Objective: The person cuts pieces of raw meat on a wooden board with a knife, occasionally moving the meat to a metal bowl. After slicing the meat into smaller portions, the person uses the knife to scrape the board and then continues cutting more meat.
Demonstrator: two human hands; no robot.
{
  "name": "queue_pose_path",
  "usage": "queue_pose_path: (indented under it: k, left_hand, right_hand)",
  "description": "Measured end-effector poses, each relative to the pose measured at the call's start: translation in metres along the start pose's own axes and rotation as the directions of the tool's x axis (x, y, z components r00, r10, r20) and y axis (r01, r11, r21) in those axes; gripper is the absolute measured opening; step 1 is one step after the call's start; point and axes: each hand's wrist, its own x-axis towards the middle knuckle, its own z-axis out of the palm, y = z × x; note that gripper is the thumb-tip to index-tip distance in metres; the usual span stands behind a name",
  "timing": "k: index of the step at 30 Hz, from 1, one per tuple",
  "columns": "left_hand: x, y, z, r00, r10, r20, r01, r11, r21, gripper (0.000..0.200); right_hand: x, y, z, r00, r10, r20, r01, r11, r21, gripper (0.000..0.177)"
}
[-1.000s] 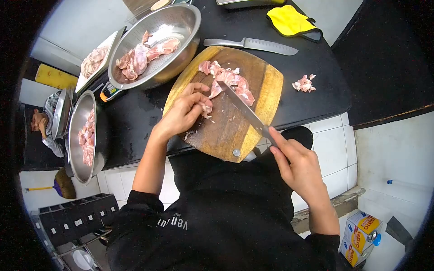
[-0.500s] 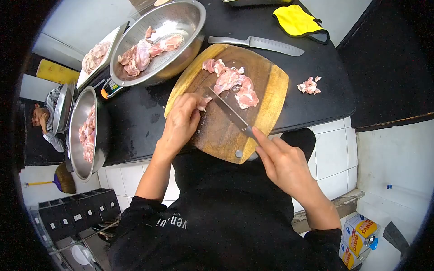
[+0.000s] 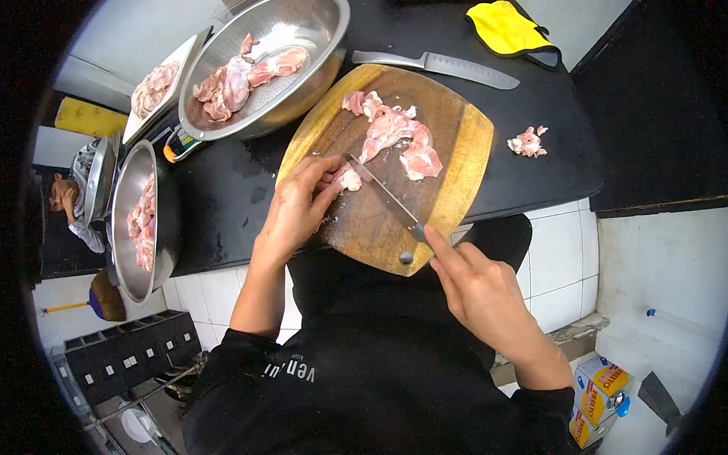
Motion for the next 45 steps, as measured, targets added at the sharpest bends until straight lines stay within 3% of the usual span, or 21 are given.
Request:
queue_pose_path:
  k: [5,10,13,15,17,18,20,24,26,29,30,32,35,38,45]
  left_hand:
    - [0.001,0.000,0.008,0.994,0.081,-0.071,-0.074,0.992,0.098,0.023]
    - [0.001,0.001,0.008,0.989,0.143,-0.026,-0.138,0.980,0.147,0.022]
    - [-0.004,0.004,0.005,0.995,0.100,-0.020,-0.096,0.986,0.140,0.025]
    - [-0.007,0.008,0.003,0.999,0.040,-0.023,-0.037,0.991,0.126,0.026]
    - [-0.011,0.014,0.000,1.000,0.005,0.012,-0.004,0.997,-0.080,0.030]
    - [-0.011,0.012,0.001,1.000,0.002,0.016,-0.001,0.997,-0.083,0.030]
    - [-0.001,0.008,0.002,0.964,0.260,-0.062,-0.255,0.964,0.074,0.031]
    - [0.003,0.001,0.005,0.960,0.270,0.069,-0.277,0.951,0.136,0.031]
    - [0.002,0.006,0.004,0.984,0.128,0.124,-0.145,0.979,0.142,0.029]
    - [-0.001,0.013,0.004,0.992,0.046,0.117,-0.062,0.989,0.136,0.027]
    - [-0.002,0.013,0.007,0.992,0.048,0.120,-0.064,0.989,0.136,0.027]
    - [-0.003,0.010,0.015,0.979,0.205,-0.010,-0.202,0.971,0.128,0.026]
    - [-0.004,0.020,0.017,0.971,0.235,-0.040,-0.225,0.960,0.167,0.023]
    - [-0.002,0.012,0.017,0.971,0.238,0.037,-0.241,0.958,0.153,0.019]
    - [0.007,0.018,0.016,0.968,0.248,0.047,-0.252,0.956,0.152,0.017]
  right_hand:
    - [0.005,-0.008,0.004,0.999,0.026,0.033,-0.024,0.997,-0.079,0.052]
    - [0.029,-0.001,0.035,1.000,0.002,-0.007,-0.003,0.982,-0.189,0.051]
    - [0.037,0.002,0.030,1.000,0.023,-0.013,-0.024,0.994,-0.102,0.051]
    - [0.029,0.019,0.029,0.996,0.025,-0.090,-0.013,0.992,0.124,0.050]
    - [0.017,0.021,0.021,0.995,0.070,-0.074,-0.055,0.981,0.188,0.048]
    - [0.010,0.021,0.017,0.991,0.120,-0.063,-0.101,0.964,0.248,0.047]
    - [-0.001,0.021,0.014,0.984,0.103,-0.148,-0.069,0.973,0.221,0.044]
    - [-0.014,0.011,-0.002,0.962,0.233,-0.139,-0.188,0.941,0.281,0.043]
    - [-0.017,0.011,-0.002,0.955,0.257,-0.149,-0.204,0.933,0.298,0.043]
    - [-0.021,0.015,0.001,0.958,0.233,-0.168,-0.186,0.948,0.258,0.044]
    - [-0.021,0.017,0.003,0.960,0.228,-0.165,-0.180,0.949,0.260,0.044]
    - [-0.022,0.020,0.004,0.961,0.221,-0.164,-0.174,0.950,0.261,0.044]
    - [-0.023,0.021,0.005,0.958,0.226,-0.176,-0.184,0.956,0.226,0.044]
    - [-0.024,0.019,0.005,0.954,0.258,-0.151,-0.214,0.943,0.256,0.045]
    - [-0.022,0.020,0.016,0.960,0.204,-0.192,-0.145,0.948,0.283,0.044]
